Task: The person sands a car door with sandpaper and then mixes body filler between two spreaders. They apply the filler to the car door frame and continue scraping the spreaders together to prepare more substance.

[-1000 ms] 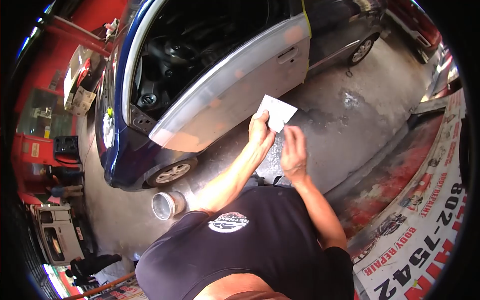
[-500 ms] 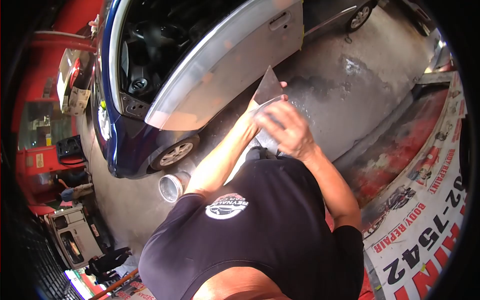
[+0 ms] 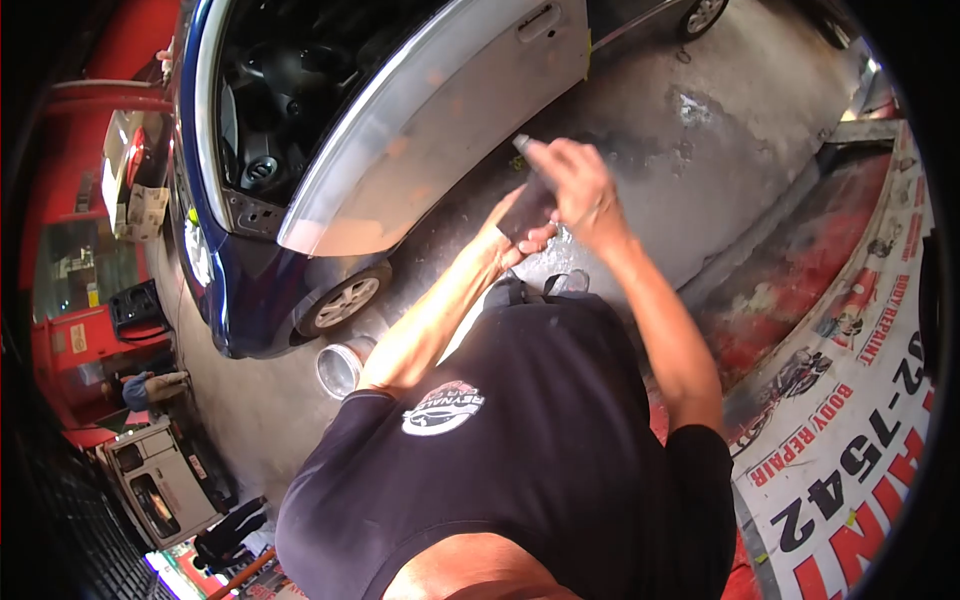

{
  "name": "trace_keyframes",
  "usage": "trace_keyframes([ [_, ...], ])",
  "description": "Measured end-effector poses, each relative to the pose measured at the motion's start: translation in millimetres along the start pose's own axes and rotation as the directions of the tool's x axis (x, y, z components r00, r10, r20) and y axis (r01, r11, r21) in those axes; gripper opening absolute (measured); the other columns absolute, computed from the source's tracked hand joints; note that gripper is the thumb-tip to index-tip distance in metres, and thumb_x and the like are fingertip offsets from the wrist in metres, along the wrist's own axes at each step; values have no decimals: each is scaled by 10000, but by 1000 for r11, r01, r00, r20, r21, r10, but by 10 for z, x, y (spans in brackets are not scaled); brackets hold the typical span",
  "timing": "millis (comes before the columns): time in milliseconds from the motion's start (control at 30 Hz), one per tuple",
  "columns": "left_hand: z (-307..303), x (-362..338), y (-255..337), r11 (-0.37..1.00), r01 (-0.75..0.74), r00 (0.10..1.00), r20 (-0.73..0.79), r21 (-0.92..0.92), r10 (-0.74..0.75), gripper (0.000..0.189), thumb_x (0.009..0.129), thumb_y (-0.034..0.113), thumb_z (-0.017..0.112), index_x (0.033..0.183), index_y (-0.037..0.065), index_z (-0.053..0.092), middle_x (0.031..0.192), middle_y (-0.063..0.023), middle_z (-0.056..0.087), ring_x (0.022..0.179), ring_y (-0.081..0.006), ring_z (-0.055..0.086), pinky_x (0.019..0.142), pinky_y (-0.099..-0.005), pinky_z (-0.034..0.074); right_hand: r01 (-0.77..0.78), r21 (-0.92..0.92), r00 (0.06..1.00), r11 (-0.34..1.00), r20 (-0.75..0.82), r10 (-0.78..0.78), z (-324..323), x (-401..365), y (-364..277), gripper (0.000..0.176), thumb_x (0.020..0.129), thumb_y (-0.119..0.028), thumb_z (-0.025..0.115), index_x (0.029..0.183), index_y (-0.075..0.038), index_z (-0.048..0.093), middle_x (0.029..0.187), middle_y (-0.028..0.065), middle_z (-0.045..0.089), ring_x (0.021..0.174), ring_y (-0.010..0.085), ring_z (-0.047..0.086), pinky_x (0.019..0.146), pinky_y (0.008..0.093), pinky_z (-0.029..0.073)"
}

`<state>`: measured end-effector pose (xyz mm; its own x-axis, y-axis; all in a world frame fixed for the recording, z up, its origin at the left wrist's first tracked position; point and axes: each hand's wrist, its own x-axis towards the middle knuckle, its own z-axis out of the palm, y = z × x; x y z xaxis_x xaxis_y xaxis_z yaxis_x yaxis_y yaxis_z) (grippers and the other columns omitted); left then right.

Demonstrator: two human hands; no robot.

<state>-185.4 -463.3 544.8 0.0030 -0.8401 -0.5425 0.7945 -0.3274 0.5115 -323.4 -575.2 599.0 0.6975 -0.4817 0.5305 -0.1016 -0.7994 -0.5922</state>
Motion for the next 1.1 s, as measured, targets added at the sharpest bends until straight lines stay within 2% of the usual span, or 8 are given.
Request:
trace_keyframes([
  [67,262,-154,62,992,40,984,179,-116,-19,291,1107,384,563,1207,113,599,903,-102,636,488,-113,517,309,-194,337,-5,68,997,998,-82,11,48,-13,305,655,700,60,721,1342,-66,706,1219,164,667,1097,388,645,962,438,557],
  [300,-298,32,-55,968,-208,975,-113,-138,193,255,1092,297,564,1067,73,682,958,-123,713,665,-178,690,375,-229,468,452,223,862,864,139,-487,107,-455,-374,516,784,-67,670,1287,-147,751,1225,123,670,1175,328,642,1026,515,543],
  [433,-310,73,-182,955,-113,994,-35,-276,107,256,1090,306,572,1076,74,678,945,-119,704,650,-165,668,374,-226,451,314,75,940,946,114,-321,144,-217,-86,501,775,-120,734,1275,-133,757,1226,107,673,1137,346,636,999,484,551],
  [667,-201,63,-139,903,-86,996,-12,-422,90,261,1086,322,585,1090,76,669,921,-112,688,624,-142,630,373,-220,421,356,3,933,934,58,-356,264,-350,-202,455,873,-196,704,1320,-109,695,1248,91,663,1136,330,624,991,455,542],
  [700,-119,45,-83,896,-71,996,13,-438,85,262,1086,324,587,1092,76,668,917,-110,685,621,-139,624,373,-219,417,208,-30,976,978,75,-205,238,-257,-56,473,858,-172,724,1324,-97,686,1252,100,663,1150,342,621,976,449,554],
  [800,214,-181,202,904,-192,954,144,-383,264,316,1100,362,571,1231,75,576,1003,-159,615,591,-132,487,379,-212,381,-22,1,990,1000,-138,22,45,-126,223,503,850,8,732,1346,-50,669,1230,137,668,1109,370,645,941,448,558],
  [900,-88,-41,314,819,-356,878,140,-450,459,316,1097,346,572,1240,65,540,1074,-153,567,698,-137,494,437,-210,413,-81,35,987,996,-136,85,-80,-258,-124,441,903,101,666,1336,19,679,1207,203,668,1105,385,664,959,439,547],
  [1100,15,-18,396,750,-490,793,129,-445,595,293,1082,302,580,1249,68,527,1077,-135,554,722,-150,499,461,-218,429,48,57,984,997,-176,-37,171,-423,-444,476,836,112,716,1304,30,683,1144,190,666,976,366,687,828,434,590],
])
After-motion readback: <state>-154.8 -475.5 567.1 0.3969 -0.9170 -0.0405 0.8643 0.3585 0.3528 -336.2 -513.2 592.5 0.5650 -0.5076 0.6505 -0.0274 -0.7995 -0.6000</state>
